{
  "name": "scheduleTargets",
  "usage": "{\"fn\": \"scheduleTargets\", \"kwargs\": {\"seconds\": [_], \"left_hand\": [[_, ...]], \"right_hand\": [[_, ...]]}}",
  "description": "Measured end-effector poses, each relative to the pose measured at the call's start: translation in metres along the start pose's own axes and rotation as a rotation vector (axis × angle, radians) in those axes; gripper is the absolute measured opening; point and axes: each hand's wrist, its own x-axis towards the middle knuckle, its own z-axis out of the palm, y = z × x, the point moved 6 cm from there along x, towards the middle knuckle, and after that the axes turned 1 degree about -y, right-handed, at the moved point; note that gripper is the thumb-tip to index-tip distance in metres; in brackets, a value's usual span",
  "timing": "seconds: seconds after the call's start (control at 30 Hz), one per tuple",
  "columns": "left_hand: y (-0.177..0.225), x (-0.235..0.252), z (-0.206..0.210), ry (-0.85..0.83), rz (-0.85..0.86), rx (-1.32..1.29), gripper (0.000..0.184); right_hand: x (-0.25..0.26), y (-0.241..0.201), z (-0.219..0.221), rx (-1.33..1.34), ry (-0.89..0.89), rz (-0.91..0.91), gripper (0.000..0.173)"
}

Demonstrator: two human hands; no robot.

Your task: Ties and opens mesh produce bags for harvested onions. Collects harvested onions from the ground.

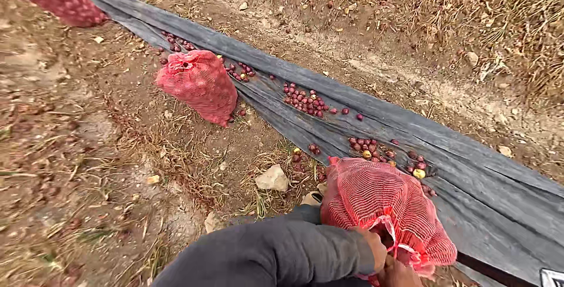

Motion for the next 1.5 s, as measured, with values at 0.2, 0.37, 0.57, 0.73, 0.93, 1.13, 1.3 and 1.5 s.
{"fn": "scheduleTargets", "kwargs": {"seconds": [0.2,0.37,0.57,0.73,0.93,1.13,1.3,1.5], "left_hand": [[-0.137,0.024,-0.034,0.251,-0.326,-0.282,0.036],[-0.267,0.005,-0.09,0.386,-0.552,-0.528,0.042],[-0.339,0.017,-0.074,0.543,-0.607,-0.628,0.045],[-0.341,0.026,-0.096,0.602,-0.511,-0.662,0.047],[-0.389,0.064,-0.05,0.872,-0.638,-0.392,0.073],[-0.378,0.093,-0.025,0.998,-0.863,-0.665,0.081],[-0.419,0.114,-0.063,1.255,-0.855,-0.318,0.061],[-0.458,0.113,-0.085,1.482,-0.786,-0.043,0.056]], "right_hand": [[0.198,-0.074,0.011,-0.292,0.213,-0.386,0.04],[0.285,-0.236,-0.035,-0.483,0.191,-0.607,0.039],[0.311,-0.28,-0.029,-0.445,0.216,-0.82,0.033],[0.328,-0.232,-0.031,-0.163,0.781,-0.934,0.039],[0.393,-0.172,0.005,-0.153,0.542,-0.535,0.081],[0.415,-0.191,-0.007,0.052,0.763,-0.684,0.056],[0.451,-0.218,-0.032,0.173,1.023,-0.839,0.049],[0.452,-0.2,-0.049,0.171,0.846,-0.947,0.068]]}}
